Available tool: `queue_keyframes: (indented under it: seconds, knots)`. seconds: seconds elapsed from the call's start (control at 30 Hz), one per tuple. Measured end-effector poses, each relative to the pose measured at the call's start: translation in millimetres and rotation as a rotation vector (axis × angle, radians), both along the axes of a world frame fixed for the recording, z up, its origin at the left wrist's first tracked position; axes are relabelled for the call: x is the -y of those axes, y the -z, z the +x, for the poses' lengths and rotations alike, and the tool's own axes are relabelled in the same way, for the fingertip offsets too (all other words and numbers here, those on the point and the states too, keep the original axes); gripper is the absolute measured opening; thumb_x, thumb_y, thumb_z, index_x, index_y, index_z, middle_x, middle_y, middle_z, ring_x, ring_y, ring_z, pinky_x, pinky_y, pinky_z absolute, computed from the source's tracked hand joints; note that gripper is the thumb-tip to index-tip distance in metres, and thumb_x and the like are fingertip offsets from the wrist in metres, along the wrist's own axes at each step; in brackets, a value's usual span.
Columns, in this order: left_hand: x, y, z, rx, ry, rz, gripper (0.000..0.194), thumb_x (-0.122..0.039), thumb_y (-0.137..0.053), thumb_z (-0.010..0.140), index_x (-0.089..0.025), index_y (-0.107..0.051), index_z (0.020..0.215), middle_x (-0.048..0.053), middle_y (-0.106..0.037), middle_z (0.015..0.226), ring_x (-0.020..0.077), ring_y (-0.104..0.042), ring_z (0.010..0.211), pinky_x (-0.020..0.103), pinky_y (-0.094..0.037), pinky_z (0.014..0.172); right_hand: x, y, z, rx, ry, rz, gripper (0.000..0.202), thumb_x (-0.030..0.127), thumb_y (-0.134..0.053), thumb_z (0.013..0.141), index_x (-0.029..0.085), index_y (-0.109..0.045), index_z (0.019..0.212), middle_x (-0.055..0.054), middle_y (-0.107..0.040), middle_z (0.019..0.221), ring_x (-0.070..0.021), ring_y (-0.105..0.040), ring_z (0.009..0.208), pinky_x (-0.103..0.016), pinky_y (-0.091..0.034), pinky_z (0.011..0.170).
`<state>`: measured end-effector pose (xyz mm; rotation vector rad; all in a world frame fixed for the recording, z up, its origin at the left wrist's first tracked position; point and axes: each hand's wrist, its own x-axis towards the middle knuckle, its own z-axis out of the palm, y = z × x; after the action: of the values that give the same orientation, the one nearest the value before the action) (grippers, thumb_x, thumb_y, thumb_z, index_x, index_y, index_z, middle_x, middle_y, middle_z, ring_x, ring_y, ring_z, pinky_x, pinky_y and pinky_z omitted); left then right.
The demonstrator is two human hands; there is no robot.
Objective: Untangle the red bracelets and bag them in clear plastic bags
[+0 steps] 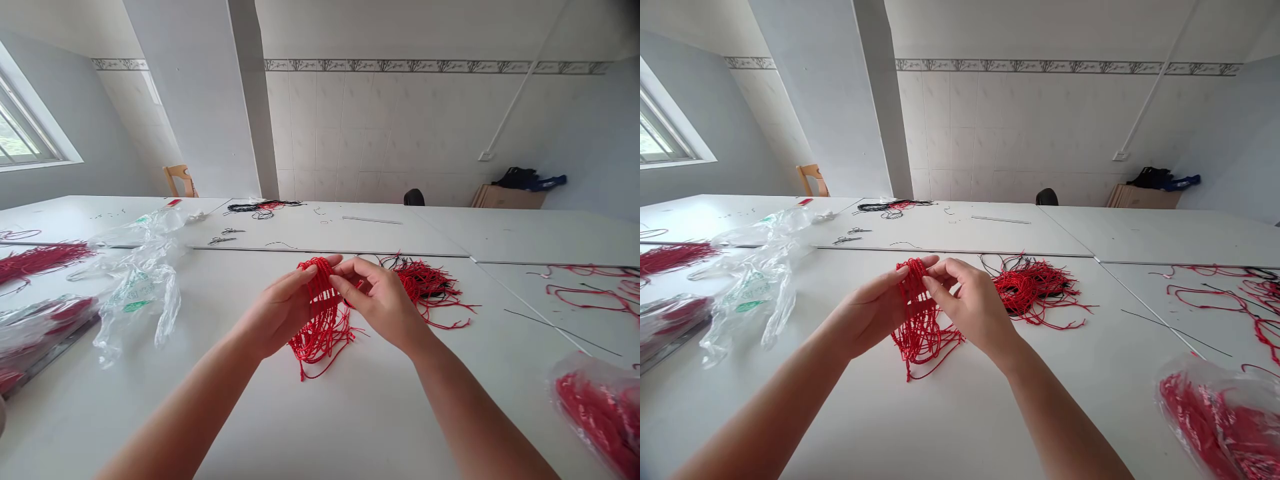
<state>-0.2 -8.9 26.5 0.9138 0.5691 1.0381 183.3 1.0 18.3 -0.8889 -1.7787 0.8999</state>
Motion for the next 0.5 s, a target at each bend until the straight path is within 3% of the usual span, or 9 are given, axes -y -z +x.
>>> queue_keyframes:
  seconds: [0.17,0.23,0.3,0.4,0.5]
  knots:
    - [-4,1.6,-2,0.024,0.019,0.044,0.028,-0.027,-0.059,0.101,-0.018,-0.076,0.121,0.013,-0.069,0.136,0.0312,-0.056,0.136,0.045,-0.046,0.113,-4,-2.1,3,-0.223,-0.019,-0.137,0.020,0.042,-0.065,0.097,0.023,-0.068,0.096,-0.001,-0.069,0.088,-0.0151,-0.063,0.083,-0.029,-0.050,0.077]
    - [-5,2.4,-3,0.017,0.047,0.035,0.030,-0.029,-0.058,0.102,-0.019,-0.075,0.125,0.014,-0.067,0.139,0.0315,-0.054,0.138,0.046,-0.045,0.114,-7,-0.4,3,-0.388,-0.066,-0.237,0.022,0.044,-0.066,0.097,0.023,-0.063,0.090,0.003,-0.060,0.076,-0.0116,-0.056,0.070,-0.025,-0.046,0.067]
    - [-5,3.5,-4,0.004,0.063,0.031,0.032,-0.031,-0.057,0.103,-0.019,-0.074,0.127,0.013,-0.065,0.142,0.0320,-0.051,0.141,0.047,-0.043,0.115,-10,1.8,1,-0.494,-0.112,-0.346,0.028,0.048,-0.067,0.095,0.023,-0.060,0.086,0.006,-0.045,0.068,-0.0087,-0.039,0.056,-0.023,-0.034,0.052]
    - [-6,5.1,-5,-0.014,0.059,0.053,0.033,-0.032,-0.056,0.103,-0.019,-0.074,0.128,0.013,-0.063,0.146,0.0328,-0.047,0.145,0.048,-0.042,0.115,-11,3.3,-1,-0.474,-0.151,-0.424,0.033,0.054,-0.070,0.091,0.022,-0.064,0.090,0.007,-0.034,0.066,-0.0084,-0.021,0.052,-0.025,-0.020,0.047]
    - [-6,6.0,-5,-0.023,0.067,0.074,0.034,-0.032,-0.055,0.104,-0.020,-0.074,0.130,0.012,-0.062,0.147,0.0338,-0.045,0.145,0.049,-0.041,0.116,-8,1.8,-1,-0.327,-0.104,-0.340,0.033,0.053,-0.071,0.091,0.022,-0.069,0.105,0.005,-0.045,0.071,-0.0092,-0.031,0.056,-0.025,-0.028,0.051]
